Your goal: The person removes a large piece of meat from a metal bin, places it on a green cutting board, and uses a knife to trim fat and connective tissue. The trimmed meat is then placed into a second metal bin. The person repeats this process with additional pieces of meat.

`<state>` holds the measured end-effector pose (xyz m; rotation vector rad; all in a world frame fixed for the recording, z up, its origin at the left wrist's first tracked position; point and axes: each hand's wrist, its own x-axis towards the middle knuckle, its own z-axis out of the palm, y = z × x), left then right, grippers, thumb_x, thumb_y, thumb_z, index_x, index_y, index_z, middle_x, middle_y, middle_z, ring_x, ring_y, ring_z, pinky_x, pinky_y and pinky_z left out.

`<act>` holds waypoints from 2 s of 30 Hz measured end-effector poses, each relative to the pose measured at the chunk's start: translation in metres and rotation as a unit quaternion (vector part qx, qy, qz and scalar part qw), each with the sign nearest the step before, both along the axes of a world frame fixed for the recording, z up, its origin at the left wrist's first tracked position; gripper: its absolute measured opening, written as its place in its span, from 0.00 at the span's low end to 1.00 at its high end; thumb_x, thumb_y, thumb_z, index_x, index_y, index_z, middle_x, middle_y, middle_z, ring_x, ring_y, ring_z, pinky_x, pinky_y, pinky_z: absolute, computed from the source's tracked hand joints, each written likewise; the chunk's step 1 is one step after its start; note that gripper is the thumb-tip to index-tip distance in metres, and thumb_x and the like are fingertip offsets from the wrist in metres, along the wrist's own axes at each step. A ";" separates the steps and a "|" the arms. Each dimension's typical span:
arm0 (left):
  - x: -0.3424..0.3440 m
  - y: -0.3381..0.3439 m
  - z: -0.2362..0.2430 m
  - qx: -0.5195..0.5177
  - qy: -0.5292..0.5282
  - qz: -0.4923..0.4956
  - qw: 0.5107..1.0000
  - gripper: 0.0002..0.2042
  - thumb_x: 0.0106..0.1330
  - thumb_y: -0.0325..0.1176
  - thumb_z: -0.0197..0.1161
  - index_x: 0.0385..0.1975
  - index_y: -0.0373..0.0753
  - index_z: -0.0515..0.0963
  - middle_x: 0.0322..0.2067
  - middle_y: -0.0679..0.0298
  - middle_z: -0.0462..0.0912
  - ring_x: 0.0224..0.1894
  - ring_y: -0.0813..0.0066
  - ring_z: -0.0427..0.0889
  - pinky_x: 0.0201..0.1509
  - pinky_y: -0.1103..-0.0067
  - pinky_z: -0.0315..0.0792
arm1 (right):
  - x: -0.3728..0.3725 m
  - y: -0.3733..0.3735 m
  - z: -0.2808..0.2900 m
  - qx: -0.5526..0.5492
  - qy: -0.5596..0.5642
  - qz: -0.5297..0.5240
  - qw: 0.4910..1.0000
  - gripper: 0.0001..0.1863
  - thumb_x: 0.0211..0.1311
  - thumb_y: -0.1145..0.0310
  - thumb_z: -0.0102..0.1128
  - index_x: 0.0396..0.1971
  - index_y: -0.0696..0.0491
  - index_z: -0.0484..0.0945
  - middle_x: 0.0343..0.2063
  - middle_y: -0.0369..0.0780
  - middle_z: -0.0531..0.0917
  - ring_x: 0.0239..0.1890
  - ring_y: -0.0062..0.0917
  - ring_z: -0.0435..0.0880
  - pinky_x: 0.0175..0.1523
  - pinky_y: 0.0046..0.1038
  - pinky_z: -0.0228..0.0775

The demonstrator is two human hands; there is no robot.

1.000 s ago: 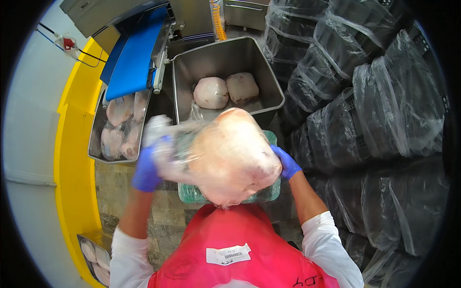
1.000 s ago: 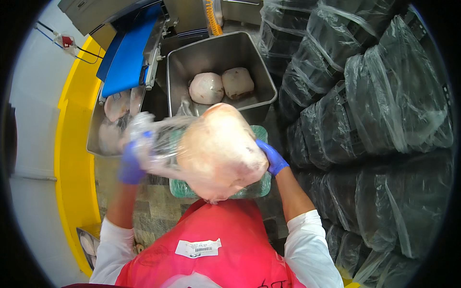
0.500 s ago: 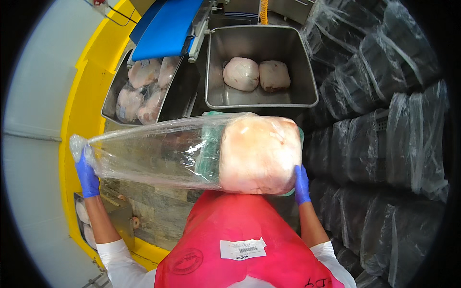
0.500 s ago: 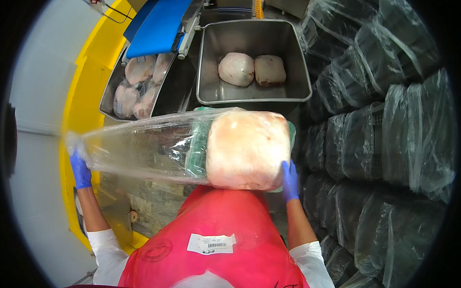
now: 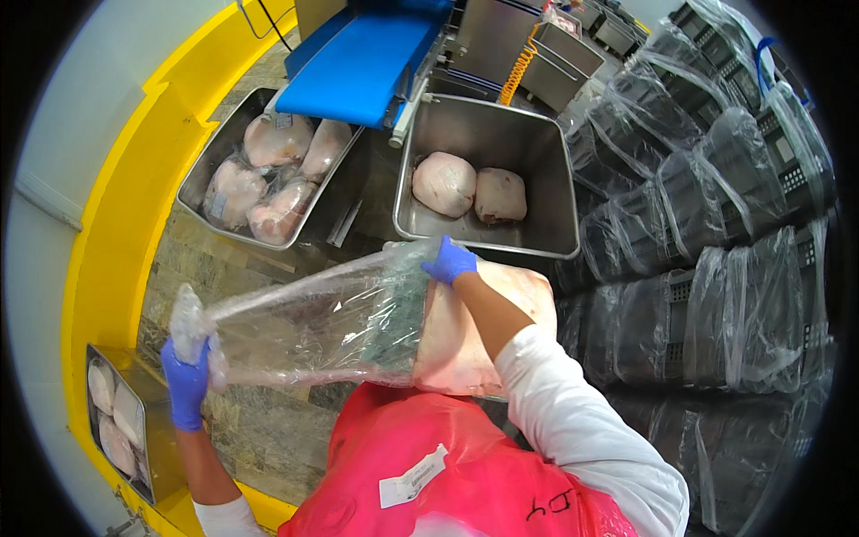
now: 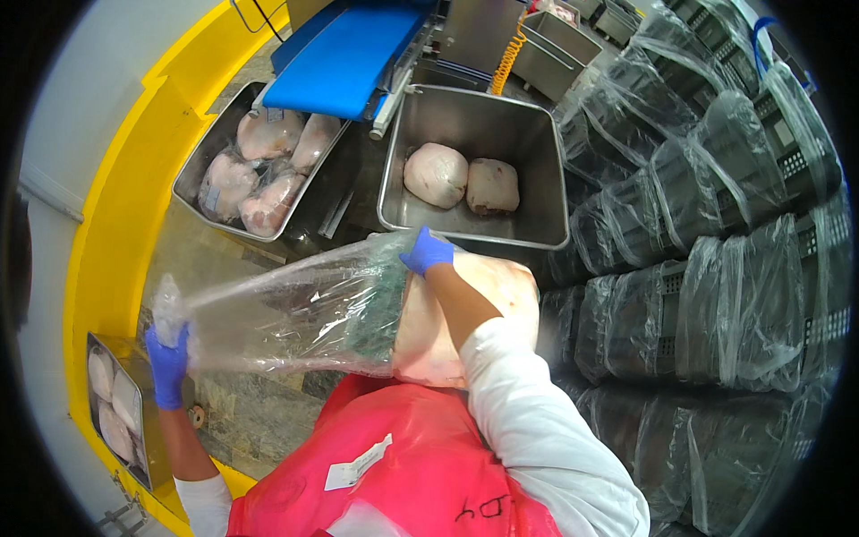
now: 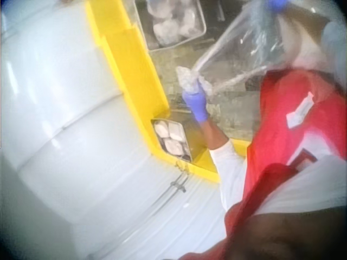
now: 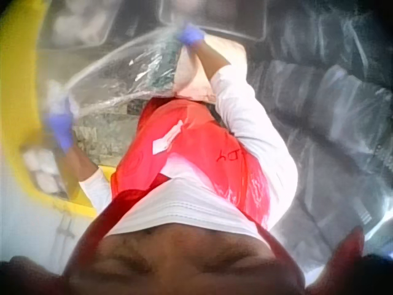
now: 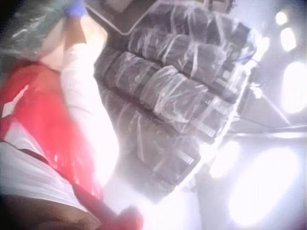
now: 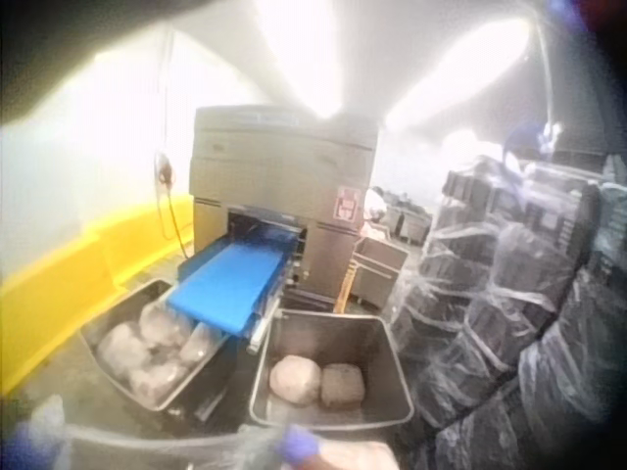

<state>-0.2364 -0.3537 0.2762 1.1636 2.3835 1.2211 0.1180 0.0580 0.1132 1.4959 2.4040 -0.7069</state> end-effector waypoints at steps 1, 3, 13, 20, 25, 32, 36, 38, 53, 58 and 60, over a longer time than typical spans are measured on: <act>0.004 -0.009 -0.006 0.007 -0.041 0.004 0.999 0.13 0.69 0.29 0.69 0.50 0.30 0.82 0.42 0.61 0.87 0.42 0.73 0.83 0.48 0.71 0.77 | -0.019 -0.003 0.009 -0.037 -0.026 0.004 0.999 0.45 0.61 0.32 0.60 0.66 0.55 0.77 0.62 0.53 0.81 0.64 0.46 0.81 0.70 0.44 0.69; -0.001 -0.018 -0.027 -0.034 -0.060 0.001 0.998 0.15 0.69 0.29 0.68 0.52 0.30 0.80 0.44 0.59 0.87 0.42 0.72 0.84 0.50 0.71 0.78 | -0.038 0.002 -0.039 -0.004 0.043 0.122 0.992 0.40 0.62 0.32 0.62 0.60 0.52 0.82 0.59 0.51 0.84 0.62 0.45 0.83 0.67 0.44 0.73; 0.128 0.114 -0.141 0.061 -0.368 -0.201 0.906 0.30 0.72 0.39 0.67 0.70 0.32 0.69 0.61 0.59 0.77 0.60 0.69 0.78 0.68 0.74 0.69 | -0.060 -0.182 0.013 -0.198 0.280 0.147 0.928 0.38 0.77 0.41 0.44 0.27 0.60 0.89 0.30 0.53 0.89 0.34 0.54 0.88 0.51 0.46 0.79; 0.224 0.204 -0.264 -0.030 -0.537 -0.145 0.831 0.25 0.70 0.39 0.72 0.63 0.33 0.76 0.51 0.66 0.83 0.51 0.75 0.81 0.59 0.76 0.75 | 0.139 -0.135 0.011 0.278 0.253 -0.015 0.926 0.24 0.60 0.61 0.73 0.53 0.57 0.82 0.53 0.55 0.83 0.57 0.54 0.80 0.66 0.49 0.70; 0.254 0.213 -0.292 -0.161 -0.461 -0.141 0.861 0.25 0.68 0.45 0.73 0.54 0.28 0.83 0.43 0.60 0.87 0.43 0.72 0.83 0.51 0.72 0.79 | 0.247 -0.144 -0.022 0.332 0.141 -0.160 0.919 0.48 0.53 0.48 0.78 0.67 0.64 0.70 0.67 0.63 0.70 0.70 0.58 0.69 0.74 0.52 0.61; 0.248 0.248 -0.274 -0.366 -0.051 -0.264 0.891 0.30 0.62 0.60 0.67 0.41 0.32 0.87 0.39 0.35 0.86 0.47 0.38 0.87 0.49 0.54 0.79 | 0.256 -0.138 -0.045 0.294 0.123 -0.300 0.899 0.60 0.53 0.36 0.74 0.74 0.64 0.61 0.71 0.61 0.66 0.73 0.56 0.65 0.77 0.51 0.56; 0.248 0.222 -0.333 -0.266 -0.233 -0.218 0.910 0.24 0.69 0.52 0.65 0.44 0.32 0.87 0.41 0.46 0.90 0.44 0.50 0.90 0.50 0.61 0.81 | 0.250 -0.125 -0.020 0.194 0.157 -0.393 0.885 0.61 0.53 0.33 0.73 0.74 0.64 0.60 0.68 0.61 0.69 0.70 0.56 0.68 0.73 0.53 0.60; 0.258 0.212 -0.320 -0.205 -0.382 -0.134 0.891 0.21 0.74 0.48 0.62 0.48 0.34 0.86 0.44 0.52 0.91 0.45 0.57 0.90 0.51 0.65 0.82 | 0.254 -0.116 -0.015 0.144 0.134 -0.421 0.885 0.61 0.55 0.31 0.70 0.74 0.64 0.60 0.65 0.61 0.73 0.66 0.58 0.73 0.69 0.52 0.66; 0.264 0.227 -0.328 -0.133 -0.811 -0.066 0.565 0.22 0.82 0.39 0.44 0.67 0.35 0.74 0.63 0.53 0.82 0.61 0.59 0.82 0.72 0.65 0.71 | 0.318 -0.089 -0.061 -0.120 0.375 -0.533 0.749 0.48 0.60 0.39 0.73 0.67 0.63 0.73 0.58 0.55 0.83 0.58 0.41 0.85 0.63 0.38 0.75; 0.303 0.211 -0.347 -0.116 -0.657 -0.262 0.697 0.23 0.85 0.40 0.44 0.73 0.38 0.67 0.69 0.58 0.75 0.68 0.62 0.75 0.76 0.67 0.66 | 0.359 -0.073 -0.068 -0.213 0.436 -0.536 0.691 0.33 0.71 0.46 0.66 0.59 0.63 0.81 0.52 0.45 0.86 0.51 0.26 0.83 0.60 0.31 0.75; 0.323 0.213 -0.342 -0.131 -0.645 -0.280 0.699 0.23 0.86 0.41 0.44 0.75 0.39 0.64 0.72 0.61 0.71 0.71 0.64 0.72 0.78 0.67 0.64 | 0.374 -0.065 -0.069 -0.245 0.425 -0.542 0.682 0.33 0.72 0.46 0.64 0.59 0.63 0.81 0.53 0.44 0.86 0.52 0.26 0.83 0.61 0.31 0.74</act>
